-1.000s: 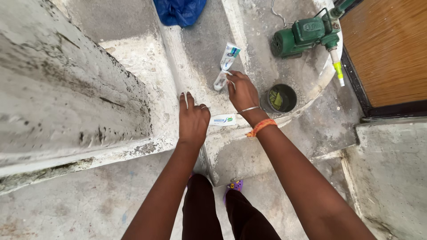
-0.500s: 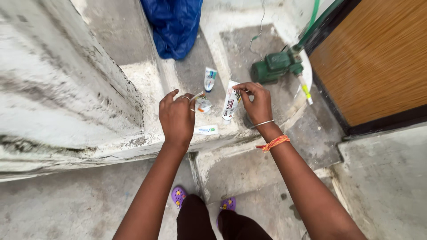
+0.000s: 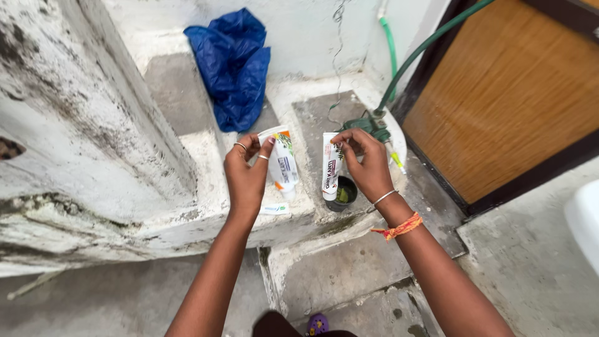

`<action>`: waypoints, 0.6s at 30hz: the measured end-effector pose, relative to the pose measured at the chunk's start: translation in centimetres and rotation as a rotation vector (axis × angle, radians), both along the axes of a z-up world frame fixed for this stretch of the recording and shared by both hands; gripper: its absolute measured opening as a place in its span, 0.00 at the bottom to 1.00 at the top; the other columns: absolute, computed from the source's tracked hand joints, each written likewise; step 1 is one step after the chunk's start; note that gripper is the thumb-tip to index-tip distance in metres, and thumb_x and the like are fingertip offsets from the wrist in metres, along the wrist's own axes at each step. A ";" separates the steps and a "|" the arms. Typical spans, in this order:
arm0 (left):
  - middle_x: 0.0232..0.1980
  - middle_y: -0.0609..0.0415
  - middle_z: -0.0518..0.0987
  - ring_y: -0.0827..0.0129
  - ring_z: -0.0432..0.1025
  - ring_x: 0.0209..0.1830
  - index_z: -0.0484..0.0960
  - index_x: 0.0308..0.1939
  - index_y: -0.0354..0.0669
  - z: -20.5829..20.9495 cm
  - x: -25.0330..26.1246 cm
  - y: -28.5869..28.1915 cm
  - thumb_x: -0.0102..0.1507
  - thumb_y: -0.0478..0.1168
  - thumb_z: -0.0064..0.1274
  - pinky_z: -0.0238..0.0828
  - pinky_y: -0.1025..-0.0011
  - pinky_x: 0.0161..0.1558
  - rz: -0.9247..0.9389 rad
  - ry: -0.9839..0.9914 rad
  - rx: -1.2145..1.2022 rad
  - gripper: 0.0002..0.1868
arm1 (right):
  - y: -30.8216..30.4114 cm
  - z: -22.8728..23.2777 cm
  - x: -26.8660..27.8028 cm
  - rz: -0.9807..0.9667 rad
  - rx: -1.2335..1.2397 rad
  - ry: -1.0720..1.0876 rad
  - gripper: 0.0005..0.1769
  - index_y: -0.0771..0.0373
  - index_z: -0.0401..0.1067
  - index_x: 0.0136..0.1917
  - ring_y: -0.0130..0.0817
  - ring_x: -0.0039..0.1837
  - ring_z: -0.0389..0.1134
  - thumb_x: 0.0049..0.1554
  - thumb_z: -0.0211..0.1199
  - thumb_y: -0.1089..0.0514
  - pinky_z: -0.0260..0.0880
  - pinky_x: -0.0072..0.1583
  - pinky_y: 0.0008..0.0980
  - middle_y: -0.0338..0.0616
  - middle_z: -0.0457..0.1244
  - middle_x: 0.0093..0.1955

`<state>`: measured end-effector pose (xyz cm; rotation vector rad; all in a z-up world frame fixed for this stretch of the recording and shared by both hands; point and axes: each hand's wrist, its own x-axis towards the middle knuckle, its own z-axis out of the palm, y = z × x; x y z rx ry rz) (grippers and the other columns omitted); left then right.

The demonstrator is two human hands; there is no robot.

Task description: The person wipes multiple toothbrushes and toothpaste tubes with a cloth over a sink, then places them into a holder. The person also picks up small bottles and additional toothpaste tubes from the floor and wipes them before placing them in the sink.

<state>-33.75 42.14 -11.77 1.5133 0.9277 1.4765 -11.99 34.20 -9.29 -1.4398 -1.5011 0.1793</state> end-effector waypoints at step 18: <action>0.35 0.57 0.84 0.83 0.75 0.26 0.80 0.48 0.35 4.1 5.6 -11.3 0.69 0.40 0.53 0.69 0.81 0.27 -0.469 -0.074 -0.076 0.11 | -17.2 3.2 1.6 -0.339 0.103 0.030 0.07 0.66 0.76 0.53 0.26 0.48 0.69 0.63 0.59 0.68 0.70 0.52 0.27 0.42 0.71 0.49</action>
